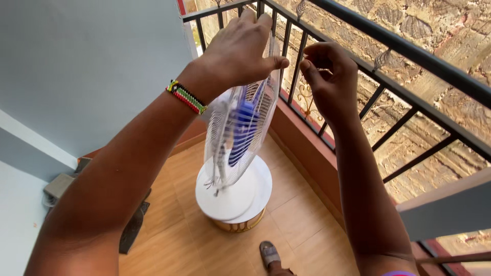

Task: The person disassembles a standing electric fan by removing the front grille, fan blades, and rear grille, then reassembles the components in reverse order. The person also wraps the power cord around the fan stand.

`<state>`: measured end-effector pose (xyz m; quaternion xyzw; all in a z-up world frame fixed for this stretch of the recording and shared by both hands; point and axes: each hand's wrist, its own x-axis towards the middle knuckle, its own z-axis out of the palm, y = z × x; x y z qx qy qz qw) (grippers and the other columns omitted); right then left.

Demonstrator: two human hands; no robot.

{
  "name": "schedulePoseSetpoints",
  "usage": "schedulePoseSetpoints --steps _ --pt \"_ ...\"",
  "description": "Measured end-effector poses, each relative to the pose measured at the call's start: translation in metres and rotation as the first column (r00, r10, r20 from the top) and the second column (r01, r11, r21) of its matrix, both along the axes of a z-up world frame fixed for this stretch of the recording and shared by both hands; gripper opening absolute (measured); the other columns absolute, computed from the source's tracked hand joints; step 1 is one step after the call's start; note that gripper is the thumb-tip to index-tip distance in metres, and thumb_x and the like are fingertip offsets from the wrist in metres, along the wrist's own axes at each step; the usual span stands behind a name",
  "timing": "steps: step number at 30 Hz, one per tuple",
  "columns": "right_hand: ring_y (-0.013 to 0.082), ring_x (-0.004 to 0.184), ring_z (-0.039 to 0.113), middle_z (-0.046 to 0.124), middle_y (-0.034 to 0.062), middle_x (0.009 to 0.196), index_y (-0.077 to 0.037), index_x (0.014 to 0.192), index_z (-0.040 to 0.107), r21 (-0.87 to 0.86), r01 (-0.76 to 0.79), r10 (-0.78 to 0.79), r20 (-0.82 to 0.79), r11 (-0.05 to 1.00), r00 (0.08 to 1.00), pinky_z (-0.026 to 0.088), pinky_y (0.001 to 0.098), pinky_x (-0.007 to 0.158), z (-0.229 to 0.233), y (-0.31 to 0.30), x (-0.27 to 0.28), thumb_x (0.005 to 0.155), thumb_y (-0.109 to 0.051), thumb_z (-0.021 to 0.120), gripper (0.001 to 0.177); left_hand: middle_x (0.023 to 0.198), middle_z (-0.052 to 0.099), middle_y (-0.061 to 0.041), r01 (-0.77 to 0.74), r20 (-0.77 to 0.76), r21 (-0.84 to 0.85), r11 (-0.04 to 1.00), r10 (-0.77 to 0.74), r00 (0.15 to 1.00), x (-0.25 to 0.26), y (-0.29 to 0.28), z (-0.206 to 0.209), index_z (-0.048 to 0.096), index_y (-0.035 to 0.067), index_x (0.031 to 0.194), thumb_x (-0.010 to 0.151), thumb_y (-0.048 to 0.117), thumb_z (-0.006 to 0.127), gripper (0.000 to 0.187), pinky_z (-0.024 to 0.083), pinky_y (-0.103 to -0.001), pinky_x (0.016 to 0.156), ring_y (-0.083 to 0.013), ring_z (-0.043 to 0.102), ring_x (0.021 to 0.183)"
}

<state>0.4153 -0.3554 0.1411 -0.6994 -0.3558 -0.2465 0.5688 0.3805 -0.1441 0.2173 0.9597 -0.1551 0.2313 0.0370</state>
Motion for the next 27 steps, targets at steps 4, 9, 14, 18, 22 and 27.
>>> schedulePoseSetpoints --steps 4,9,14,18,22,27 --pt "0.0160 0.094 0.072 0.074 0.0107 0.106 0.000 0.119 0.068 -0.123 -0.106 0.093 -0.109 0.987 0.990 0.062 0.0307 0.086 0.017 0.002 0.077 0.101 -0.008 0.069 0.019 0.132 0.052 -0.028 -0.187 -0.264 0.107 0.977 0.209 0.942 0.033 -0.022 0.022 0.044 -0.003 0.139 0.078 0.077 0.078 0.106 0.050 -0.051 0.096 -0.0410 0.055 0.124" --pt "0.0141 0.085 0.070 0.074 0.0081 0.105 -0.001 0.120 0.067 -0.193 -0.370 0.292 -0.338 0.909 0.895 0.061 0.0298 0.076 0.022 0.030 0.149 0.100 -0.015 0.065 0.025 0.136 0.053 -0.021 -0.243 -0.397 0.189 0.951 0.301 0.867 0.031 -0.031 0.016 0.045 -0.001 0.140 0.071 0.063 0.086 0.103 0.054 -0.047 0.097 -0.0373 0.062 0.120" --pt "0.0155 0.072 0.061 0.068 0.0114 0.088 0.006 0.108 0.071 -0.368 -0.519 0.287 -0.525 0.772 0.801 0.054 0.0315 0.068 0.027 0.043 0.185 0.107 -0.022 0.061 0.029 0.133 0.052 -0.018 -0.203 -0.370 0.227 0.952 0.278 0.887 0.025 -0.032 0.012 0.041 0.002 0.140 0.070 0.047 0.089 0.096 0.055 -0.046 0.094 -0.0343 0.060 0.120" --pt "0.0158 0.069 0.059 0.062 0.0108 0.081 0.012 0.103 0.068 -0.389 -0.617 0.325 -0.594 0.684 0.736 0.056 0.0329 0.071 0.041 0.044 0.192 0.111 -0.024 0.063 0.036 0.128 0.056 -0.020 -0.181 -0.322 0.204 0.962 0.240 0.916 0.025 -0.027 0.007 0.042 -0.003 0.139 0.070 0.044 0.090 0.096 0.054 -0.043 0.096 -0.0338 0.061 0.119" --pt "0.0139 0.076 0.069 0.071 0.0080 0.087 0.003 0.109 0.071 -0.422 -0.600 0.346 -0.537 0.680 0.769 0.060 0.0325 0.078 0.051 0.040 0.185 0.100 -0.021 0.063 0.026 0.129 0.056 -0.020 -0.224 -0.362 0.205 0.953 0.286 0.887 0.030 -0.028 0.008 0.041 -0.002 0.142 0.072 0.043 0.089 0.096 0.056 -0.042 0.095 -0.0327 0.061 0.119" --pt "0.0171 0.079 0.071 0.073 0.0106 0.089 0.004 0.112 0.069 -0.486 -0.635 0.345 -0.559 0.600 0.754 0.061 0.0345 0.081 0.055 0.037 0.189 0.098 -0.019 0.063 0.027 0.128 0.056 -0.022 -0.192 -0.365 0.192 0.963 0.251 0.897 0.028 -0.034 0.009 0.040 -0.004 0.143 0.072 0.040 0.089 0.097 0.055 -0.041 0.094 -0.0336 0.061 0.119"
